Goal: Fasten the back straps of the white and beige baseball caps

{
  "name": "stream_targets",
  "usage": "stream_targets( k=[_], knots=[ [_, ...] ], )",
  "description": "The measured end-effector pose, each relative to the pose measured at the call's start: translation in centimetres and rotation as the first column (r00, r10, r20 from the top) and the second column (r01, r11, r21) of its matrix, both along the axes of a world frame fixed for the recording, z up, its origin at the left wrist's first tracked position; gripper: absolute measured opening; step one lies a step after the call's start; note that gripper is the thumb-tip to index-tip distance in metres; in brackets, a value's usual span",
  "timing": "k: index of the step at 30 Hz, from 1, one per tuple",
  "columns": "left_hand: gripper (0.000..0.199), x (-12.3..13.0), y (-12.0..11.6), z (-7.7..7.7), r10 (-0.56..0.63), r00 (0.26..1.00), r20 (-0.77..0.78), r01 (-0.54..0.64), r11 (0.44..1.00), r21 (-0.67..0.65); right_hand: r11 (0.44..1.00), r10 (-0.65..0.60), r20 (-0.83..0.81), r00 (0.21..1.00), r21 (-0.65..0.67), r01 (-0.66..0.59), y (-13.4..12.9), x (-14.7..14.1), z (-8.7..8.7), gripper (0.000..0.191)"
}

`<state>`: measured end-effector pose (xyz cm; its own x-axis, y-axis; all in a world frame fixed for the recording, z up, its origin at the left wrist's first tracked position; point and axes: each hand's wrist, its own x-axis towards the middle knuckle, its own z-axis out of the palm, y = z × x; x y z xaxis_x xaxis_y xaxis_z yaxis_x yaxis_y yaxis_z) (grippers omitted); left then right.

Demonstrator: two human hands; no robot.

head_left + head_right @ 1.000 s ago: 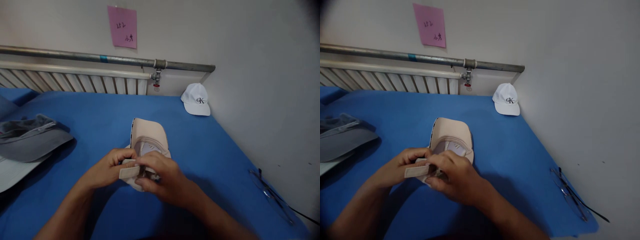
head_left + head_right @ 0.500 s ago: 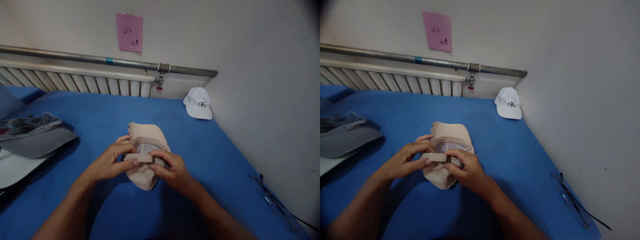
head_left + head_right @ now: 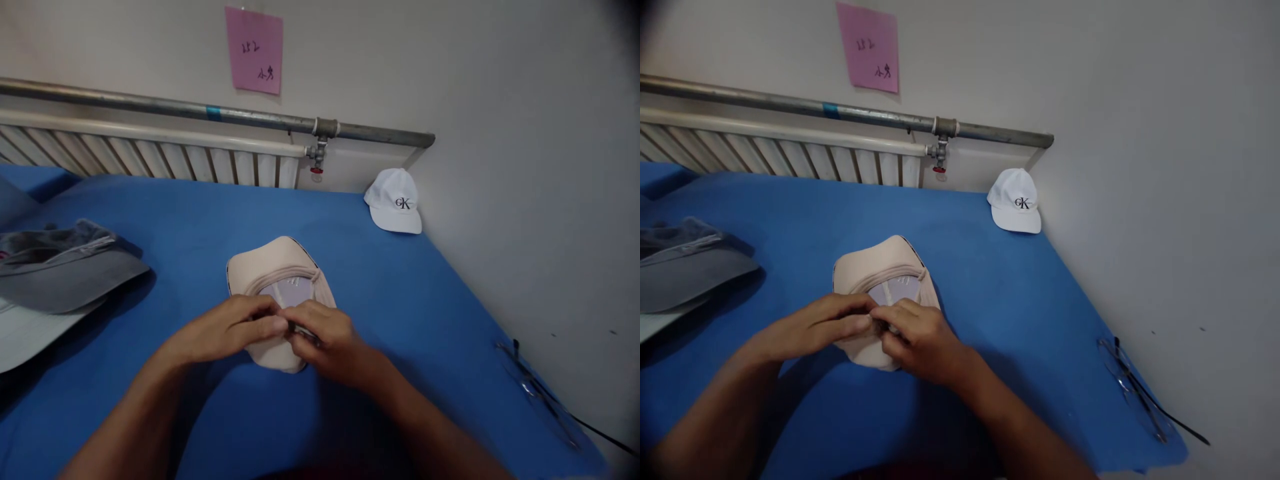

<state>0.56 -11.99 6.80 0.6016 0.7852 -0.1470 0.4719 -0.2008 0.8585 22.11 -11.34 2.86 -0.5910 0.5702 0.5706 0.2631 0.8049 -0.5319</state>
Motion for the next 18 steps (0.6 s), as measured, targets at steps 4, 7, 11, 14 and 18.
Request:
stream_targets(
  k=[4, 7, 11, 14, 18],
  knots=[
    [0.028, 1.0, 0.0, -0.5, -0.018, 0.998, 0.064, 0.022, 0.997, -0.077, 0.998, 0.004, -0.019, 1.0, -0.06, -0.005, -0.1, 0.0, 0.0, 0.034],
    [0.026, 1.1, 0.0, -0.6, -0.016, 0.989, 0.146, 0.039, 0.988, -0.15, 0.984, -0.004, -0.052, 0.999, -0.176, -0.006, 0.0, 0.2, 0.2, 0.035],
    [0.023, 1.1, 0.0, -0.7, -0.01, 0.983, 0.184, 0.039, 0.986, -0.16, 0.898, -0.028, -0.042, 0.999, -0.441, 0.006, 0.1, 0.5, 0.9, 0.029],
    [0.022, 1.3, -0.1, -0.7, -0.01, 0.981, 0.196, 0.032, 0.993, -0.111, 0.755, -0.008, -0.091, 0.996, -0.654, -0.053, 0.2, 0.8, 1.6, 0.02],
    [0.029, 1.5, -0.2, -1.0, 0.043, 0.992, 0.122, -0.036, 0.998, -0.061, 0.62, -0.026, -0.128, 0.991, -0.78, -0.085, 0.5, 0.6, 1.7, 0.015]
  ],
)
